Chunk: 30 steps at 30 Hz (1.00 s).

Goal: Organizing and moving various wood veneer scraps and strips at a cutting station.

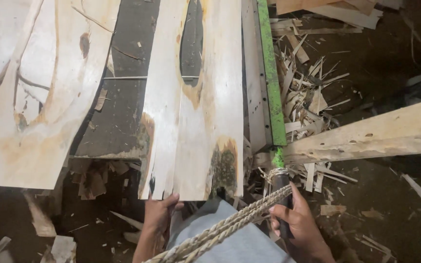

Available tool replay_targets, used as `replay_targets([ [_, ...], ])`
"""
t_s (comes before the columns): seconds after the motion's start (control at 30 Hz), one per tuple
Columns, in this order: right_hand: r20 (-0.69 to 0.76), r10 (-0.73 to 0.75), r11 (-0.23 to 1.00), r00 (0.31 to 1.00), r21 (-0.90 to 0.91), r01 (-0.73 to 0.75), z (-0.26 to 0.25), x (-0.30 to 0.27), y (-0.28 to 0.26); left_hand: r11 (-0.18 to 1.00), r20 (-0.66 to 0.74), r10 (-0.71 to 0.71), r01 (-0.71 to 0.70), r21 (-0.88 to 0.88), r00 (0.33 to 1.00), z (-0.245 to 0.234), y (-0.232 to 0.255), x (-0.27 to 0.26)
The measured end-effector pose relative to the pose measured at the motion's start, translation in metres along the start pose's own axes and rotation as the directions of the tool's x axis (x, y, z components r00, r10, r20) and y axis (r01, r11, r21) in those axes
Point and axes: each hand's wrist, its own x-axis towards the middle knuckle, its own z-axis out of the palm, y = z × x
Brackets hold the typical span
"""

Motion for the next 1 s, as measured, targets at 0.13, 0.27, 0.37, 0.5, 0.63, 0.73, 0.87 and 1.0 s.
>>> replay_targets([
  [0.13,-0.041,0.05,0.999,0.998,0.01,-0.049,0.005,-0.005,-0.008,0.999,0.038,-0.032,0.031,0.026,0.999,0.016,0.018,-0.029],
  [0.27,-0.078,0.09,0.996,0.993,0.003,-0.09,0.011,-0.007,-0.016,0.989,0.015,-0.133,0.132,0.067,0.991,0.021,0.0,-0.025],
  [0.37,-0.064,0.09,0.996,0.994,0.013,-0.089,0.005,0.002,-0.002,0.987,0.053,-0.152,0.15,0.053,0.987,0.027,0.0,0.0],
  [0.5,0.004,0.059,0.998,0.998,-0.01,-0.059,-0.001,0.012,0.005,0.999,0.094,-0.046,0.044,0.025,0.995,0.033,-0.001,0.02],
  [0.63,-0.004,0.185,0.982,0.983,-0.038,-0.185,0.007,0.006,-0.017,0.986,0.006,-0.116,0.114,0.12,0.993,0.044,0.01,0.023],
  [0.73,0.089,0.083,0.996,0.993,-0.024,-0.081,-0.007,0.019,0.009,0.969,-0.098,-0.157,0.172,0.178,0.983,0.039,0.008,0.039],
  [0.87,0.115,0.075,0.996,0.991,-0.048,-0.069,-0.012,0.018,0.015,0.957,-0.096,-0.163,0.181,0.225,0.982,0.005,-0.011,0.062],
  [1.0,0.142,0.083,0.996,0.986,-0.05,-0.077,-0.003,0.002,-0.016,0.914,-0.068,-0.102,0.121,0.387,0.992,-0.015,-0.021,0.08],
])
